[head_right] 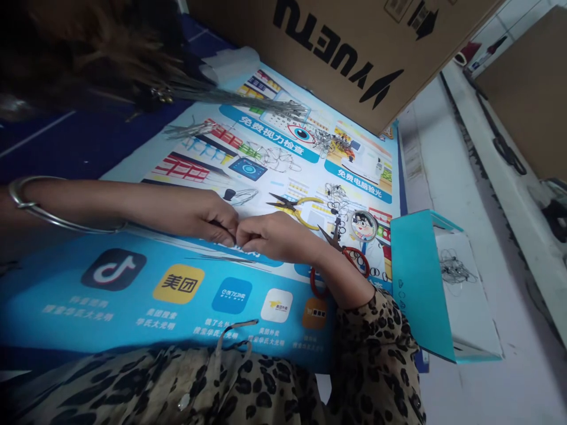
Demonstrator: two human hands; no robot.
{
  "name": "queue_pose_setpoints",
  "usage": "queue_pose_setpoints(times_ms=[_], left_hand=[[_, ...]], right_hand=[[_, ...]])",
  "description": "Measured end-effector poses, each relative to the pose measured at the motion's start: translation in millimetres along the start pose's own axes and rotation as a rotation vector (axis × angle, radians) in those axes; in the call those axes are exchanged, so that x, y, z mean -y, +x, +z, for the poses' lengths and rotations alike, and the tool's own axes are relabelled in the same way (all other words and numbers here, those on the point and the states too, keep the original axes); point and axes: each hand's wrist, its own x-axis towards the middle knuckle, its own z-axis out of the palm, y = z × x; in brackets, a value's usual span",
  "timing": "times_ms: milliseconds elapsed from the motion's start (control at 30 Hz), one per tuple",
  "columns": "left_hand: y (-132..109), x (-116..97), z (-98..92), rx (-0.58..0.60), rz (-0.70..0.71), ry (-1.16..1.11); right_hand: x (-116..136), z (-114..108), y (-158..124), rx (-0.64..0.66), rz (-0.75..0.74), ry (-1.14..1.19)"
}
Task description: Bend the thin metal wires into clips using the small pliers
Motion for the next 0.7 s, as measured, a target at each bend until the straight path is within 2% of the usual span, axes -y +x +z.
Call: queue_pose_setpoints(times_ms=[333, 433, 567, 700], left_hand=[[1, -7, 0.8, 0.059, -0.094, -0.097], [0, -10, 1.0, 0.057, -0.094, -0.038], [-3, -15, -0.6, 0.012, -0.061, 0.164], [-7, -18, -3.4, -0.036, -0.027, 0.295]], right_hand=[[-2, 4, 3, -0.135, 0.011, -0.06], [-2, 2, 2, -0.089, 0.034, -0.022], [-4, -5, -1, 0.048, 0.073, -0.014], [-9, -12, -3, 0.043, 0.054, -0.086]])
